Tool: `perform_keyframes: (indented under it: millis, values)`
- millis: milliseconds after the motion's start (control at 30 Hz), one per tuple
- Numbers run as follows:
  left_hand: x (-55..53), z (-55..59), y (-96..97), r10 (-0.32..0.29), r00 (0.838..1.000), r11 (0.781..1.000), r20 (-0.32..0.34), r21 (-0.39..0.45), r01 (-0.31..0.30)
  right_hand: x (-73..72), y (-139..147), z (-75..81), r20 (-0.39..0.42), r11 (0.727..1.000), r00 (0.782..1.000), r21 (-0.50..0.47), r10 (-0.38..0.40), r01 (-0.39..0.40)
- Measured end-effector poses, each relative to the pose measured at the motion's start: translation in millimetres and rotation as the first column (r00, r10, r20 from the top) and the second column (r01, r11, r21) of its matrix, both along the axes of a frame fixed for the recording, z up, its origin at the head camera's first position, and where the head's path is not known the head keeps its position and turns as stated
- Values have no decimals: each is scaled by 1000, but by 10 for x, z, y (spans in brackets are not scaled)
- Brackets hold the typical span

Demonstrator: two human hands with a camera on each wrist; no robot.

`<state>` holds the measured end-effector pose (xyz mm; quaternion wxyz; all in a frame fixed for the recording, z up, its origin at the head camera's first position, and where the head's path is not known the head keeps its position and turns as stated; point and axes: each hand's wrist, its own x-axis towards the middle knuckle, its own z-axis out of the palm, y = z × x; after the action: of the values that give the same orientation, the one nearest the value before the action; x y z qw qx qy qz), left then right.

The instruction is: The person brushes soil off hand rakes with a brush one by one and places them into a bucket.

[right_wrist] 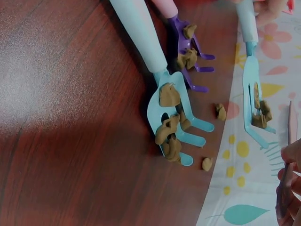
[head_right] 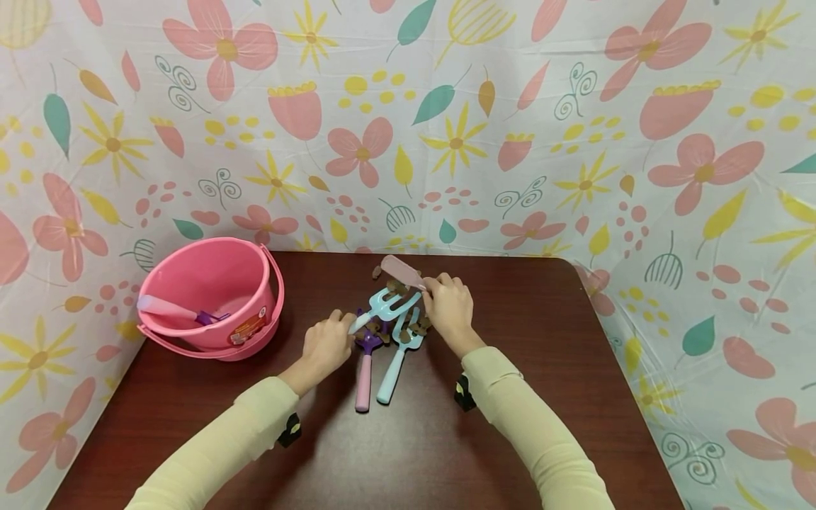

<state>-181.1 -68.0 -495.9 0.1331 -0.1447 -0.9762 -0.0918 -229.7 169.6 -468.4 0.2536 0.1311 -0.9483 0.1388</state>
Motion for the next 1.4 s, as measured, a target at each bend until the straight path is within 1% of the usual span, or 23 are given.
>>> perform_keyframes:
  millis: [100,167,433,600,800,933,1033,1400]
  values:
    - [1,-4,1,-4,1000,1000,0,-3,4,-3,19,7,-2,1000,1000,-13,-18,18]
    - [-3,-13,-4,-3,1000,1000,1,-5,3,6,21,11,0,1000,1000,-19,-15,15]
    - [-34,-23,-32,16,1000,1000,2,-5,-16,83,-51,-18,-11,996,996,6,90,-90]
    - [-25,-12,-12,5,1000,1000,6,5,-5,100,-105,-47,-14,994,994,13,110,-110]
    - [-14,-4,30,0,1000,1000,12,1,0,75,-139,-9,5,998,998,17,56,-56]
    - [-21,19,29,5,1000,1000,-11,0,-5,75,-131,11,46,999,999,31,24,-26]
    - [-34,28,18,14,999,1000,-29,-1,-14,96,-126,8,69,999,997,31,17,-20]
    - [-60,27,-30,46,998,999,-33,-15,-46,151,-120,-58,102,1000,995,25,15,-17]
